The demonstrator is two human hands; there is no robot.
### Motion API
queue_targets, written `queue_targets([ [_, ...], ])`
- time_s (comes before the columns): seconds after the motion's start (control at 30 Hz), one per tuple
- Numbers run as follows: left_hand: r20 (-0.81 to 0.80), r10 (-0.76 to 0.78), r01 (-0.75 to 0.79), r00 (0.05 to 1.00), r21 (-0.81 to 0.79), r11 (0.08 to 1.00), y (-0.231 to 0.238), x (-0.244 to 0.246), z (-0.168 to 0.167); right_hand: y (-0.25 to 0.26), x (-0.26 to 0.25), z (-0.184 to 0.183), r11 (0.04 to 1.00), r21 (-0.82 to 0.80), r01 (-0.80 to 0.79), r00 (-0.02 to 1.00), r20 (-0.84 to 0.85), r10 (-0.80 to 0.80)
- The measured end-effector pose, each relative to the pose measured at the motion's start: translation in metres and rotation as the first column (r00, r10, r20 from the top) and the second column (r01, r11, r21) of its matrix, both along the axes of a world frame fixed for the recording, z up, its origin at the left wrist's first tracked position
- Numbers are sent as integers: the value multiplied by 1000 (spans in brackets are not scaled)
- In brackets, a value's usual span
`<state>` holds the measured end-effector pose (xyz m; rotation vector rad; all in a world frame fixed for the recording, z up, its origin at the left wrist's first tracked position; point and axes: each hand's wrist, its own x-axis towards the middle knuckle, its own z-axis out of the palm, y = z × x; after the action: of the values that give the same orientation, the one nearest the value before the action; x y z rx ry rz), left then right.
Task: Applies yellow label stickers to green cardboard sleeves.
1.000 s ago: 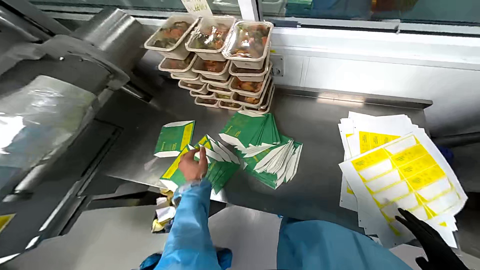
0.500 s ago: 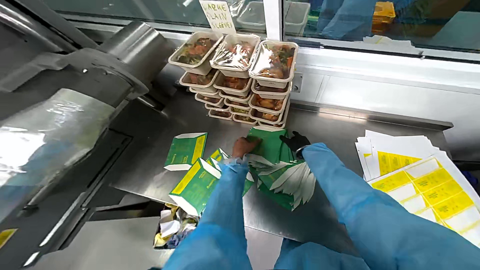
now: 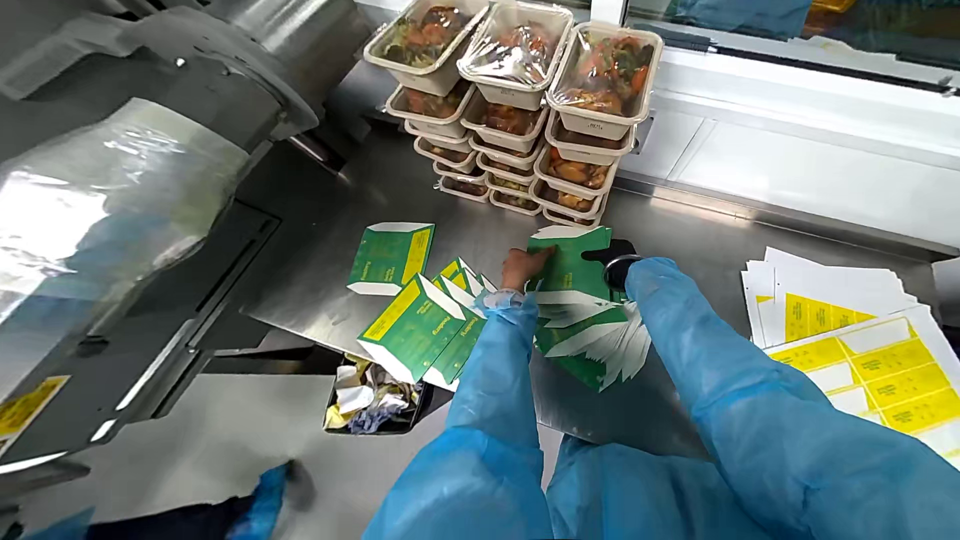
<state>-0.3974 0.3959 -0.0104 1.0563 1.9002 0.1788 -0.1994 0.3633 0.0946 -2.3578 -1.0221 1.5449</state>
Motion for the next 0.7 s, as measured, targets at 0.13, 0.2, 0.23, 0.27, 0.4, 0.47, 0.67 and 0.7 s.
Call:
queue_targets([
  [0.13,53,117,-122,992,106,987,-14,3,5,6,21,-90,985,147,91,995,-63,-83],
  [0.2,102,177,-191,979,147,970,-24,8,16,2,30,-99,969,165,182,969,-195,-149],
  [0.23,133,204,-224,970,161,961,-29,10,19,-3,34,-101,954,182,239,940,-287,-181],
  [0.27,167,220,-248,961,174,953,-32,12,23,-7,39,-98,934,202,294,904,-377,-203],
  [0.4,301,104,-176,948,223,959,-68,25,52,-47,64,-78,884,342,318,845,-525,-100],
  [0.47,411,71,-188,909,249,950,-105,41,63,-78,84,-75,817,506,278,869,-494,10],
  [0.67,493,-369,-91,788,685,723,-248,93,43,-205,160,-65,528,845,89,927,-264,267],
  [0.7,511,-435,-100,741,725,681,-265,102,29,-226,174,-69,504,862,50,916,-241,322],
])
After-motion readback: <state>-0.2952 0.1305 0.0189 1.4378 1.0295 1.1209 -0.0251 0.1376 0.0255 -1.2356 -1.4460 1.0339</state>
